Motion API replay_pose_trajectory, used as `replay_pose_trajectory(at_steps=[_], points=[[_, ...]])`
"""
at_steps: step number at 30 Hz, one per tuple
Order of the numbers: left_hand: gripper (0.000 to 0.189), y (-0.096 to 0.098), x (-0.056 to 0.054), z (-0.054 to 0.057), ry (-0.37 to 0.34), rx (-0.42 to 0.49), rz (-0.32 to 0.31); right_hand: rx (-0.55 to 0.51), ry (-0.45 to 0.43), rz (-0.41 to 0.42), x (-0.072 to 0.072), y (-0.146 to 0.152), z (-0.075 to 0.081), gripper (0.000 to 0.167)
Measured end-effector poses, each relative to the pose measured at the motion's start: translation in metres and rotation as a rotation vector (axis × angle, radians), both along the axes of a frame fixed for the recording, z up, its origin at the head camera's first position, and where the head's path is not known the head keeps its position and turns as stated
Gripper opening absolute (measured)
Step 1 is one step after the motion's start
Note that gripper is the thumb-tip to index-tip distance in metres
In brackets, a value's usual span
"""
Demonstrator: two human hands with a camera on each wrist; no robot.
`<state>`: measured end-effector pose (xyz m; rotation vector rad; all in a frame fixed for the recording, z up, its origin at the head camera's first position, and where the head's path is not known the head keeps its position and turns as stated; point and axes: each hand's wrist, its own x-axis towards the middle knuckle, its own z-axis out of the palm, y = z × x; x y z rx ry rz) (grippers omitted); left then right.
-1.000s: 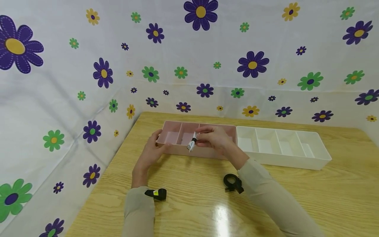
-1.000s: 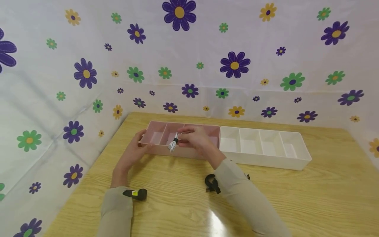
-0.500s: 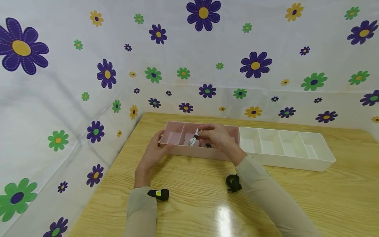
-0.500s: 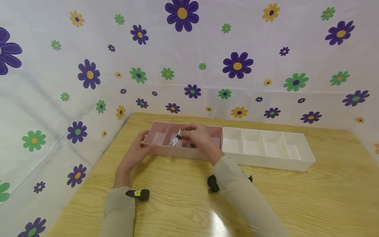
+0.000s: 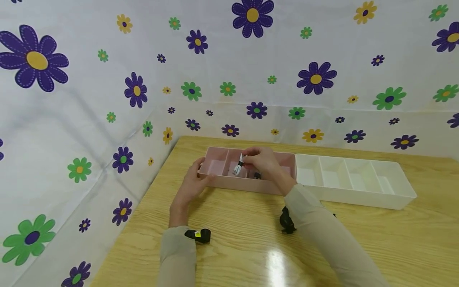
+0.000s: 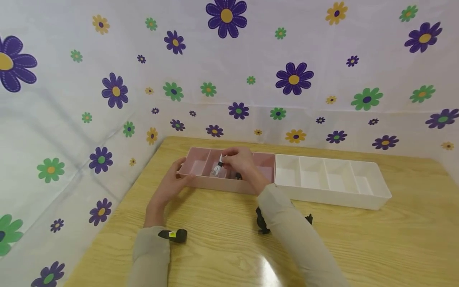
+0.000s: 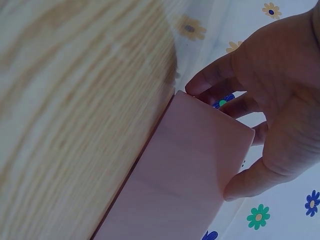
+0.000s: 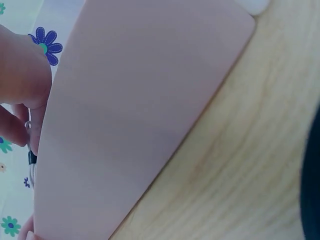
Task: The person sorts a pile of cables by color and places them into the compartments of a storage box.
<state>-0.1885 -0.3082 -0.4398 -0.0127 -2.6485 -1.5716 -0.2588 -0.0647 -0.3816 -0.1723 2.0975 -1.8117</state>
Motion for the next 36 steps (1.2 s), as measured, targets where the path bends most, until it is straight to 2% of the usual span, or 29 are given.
replay_pose_trajectory(at_steps=[5, 10, 14, 20, 25, 30, 33, 36], points=[[0.071, -0.001, 0.002, -0.001, -0.002, 0.004, -0.001, 0.141, 0.147, 0.094, -0.006, -0.006, -0.002, 0.025], [0.070, 0.000, 0.001, 0.002, 0.008, -0.007, 0.009, 0.353, 0.400, 0.183, -0.009, -0.014, -0.003, 0.022], [0.071, 0.000, 0.002, 0.003, -0.007, 0.001, 0.020, 0.472, 0.529, 0.229, -0.009, -0.023, -0.002, 0.020], [0.071, -0.003, 0.003, 0.004, -0.015, 0.006, 0.035, 0.538, 0.518, 0.262, -0.010, -0.031, -0.001, 0.021], [0.070, -0.005, 0.000, 0.001, 0.017, 0.017, 0.006, 0.598, 0.470, 0.291, -0.015, -0.032, 0.002, 0.021], [0.072, -0.001, 0.000, 0.000, 0.013, 0.009, 0.005, 0.597, 0.434, 0.351, -0.022, -0.027, 0.006, 0.023], [0.072, -0.001, 0.002, 0.000, 0.010, -0.014, 0.019, 0.564, 0.404, 0.379, -0.026, -0.026, 0.009, 0.036], [0.071, -0.001, 0.003, -0.001, 0.018, -0.027, 0.026, 0.497, 0.313, 0.383, -0.028, -0.026, 0.015, 0.052]])
